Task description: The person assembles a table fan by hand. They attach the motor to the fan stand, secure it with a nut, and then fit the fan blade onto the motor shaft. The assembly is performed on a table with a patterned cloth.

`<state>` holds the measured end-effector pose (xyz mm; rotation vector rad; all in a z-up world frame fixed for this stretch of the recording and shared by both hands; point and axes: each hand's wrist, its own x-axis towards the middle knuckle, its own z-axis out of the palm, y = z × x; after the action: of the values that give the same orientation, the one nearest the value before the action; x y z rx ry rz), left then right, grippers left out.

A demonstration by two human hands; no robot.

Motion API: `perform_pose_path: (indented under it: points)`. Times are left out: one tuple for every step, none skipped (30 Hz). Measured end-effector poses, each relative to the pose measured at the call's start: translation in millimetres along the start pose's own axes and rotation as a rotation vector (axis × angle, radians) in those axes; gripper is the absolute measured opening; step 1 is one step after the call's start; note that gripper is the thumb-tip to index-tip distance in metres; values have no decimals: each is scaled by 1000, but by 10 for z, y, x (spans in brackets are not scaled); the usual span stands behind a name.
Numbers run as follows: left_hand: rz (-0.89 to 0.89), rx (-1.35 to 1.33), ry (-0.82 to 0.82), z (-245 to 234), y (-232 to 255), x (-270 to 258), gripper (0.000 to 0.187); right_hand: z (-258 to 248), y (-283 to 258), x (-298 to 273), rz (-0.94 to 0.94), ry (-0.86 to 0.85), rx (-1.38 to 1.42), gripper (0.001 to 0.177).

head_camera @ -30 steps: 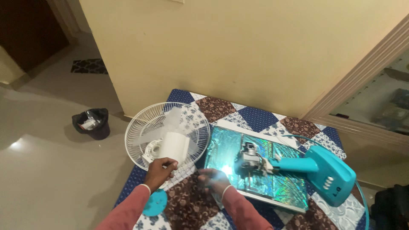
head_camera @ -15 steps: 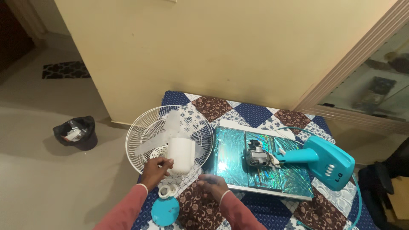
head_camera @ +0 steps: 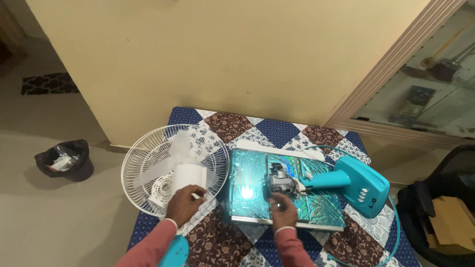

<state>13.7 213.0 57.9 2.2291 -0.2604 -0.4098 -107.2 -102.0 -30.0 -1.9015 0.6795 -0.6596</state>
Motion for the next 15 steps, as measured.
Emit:
perform_pose_path:
  points:
    - [87,42,11,86,97,1,34,-142,15,139,-58,138,-135,22]
    - [175,83,23,165,182,15,40,-312,25,277,-92,186,-129,22]
    - [232,127,17,250,259,33,51,-491,33,406,-124,234,-127,21]
    - [290,171,10,344,334,58,63,-629,37,534,-150,210,-187,21]
    - [349,209,2,482,426,79,76,-799,52,668,-177,188,-252,22]
    - [385,201,-11,622,521,107,83,-940,66,787,-205,165,-316,23]
    - [419,193,-21,735,618,156,90,-1050,65,911,-293,92,-430,33]
    - [452,185,-31,843,715,211,98,-1169,62,1038,-381,16,-544,44]
    - [411,189,-69,952,795,253,106,-1252,74,1137,-466,-66,-653,55]
    - [369,192,-107,1075,884,320,114,-1293,90,1240,-541,-160,-727,62]
    - [326,193,-145,1210,967,384,123,-1322,118,1337,-615,-258,-801,69]
    - [272,191,-190,1338,1034,453,125,-1347,154,1425,-689,-357,-873,76]
    - [218,190,-233,1449,1078,525,128,-1343,201,1486,-665,-402,-923,79]
    - [164,189,-277,1559,1100,578,131,-1318,257,1530,-639,-446,-974,82]
    - [124,122,-295,1657,1096,618,131,-1284,322,1562,-613,-491,-1022,85]
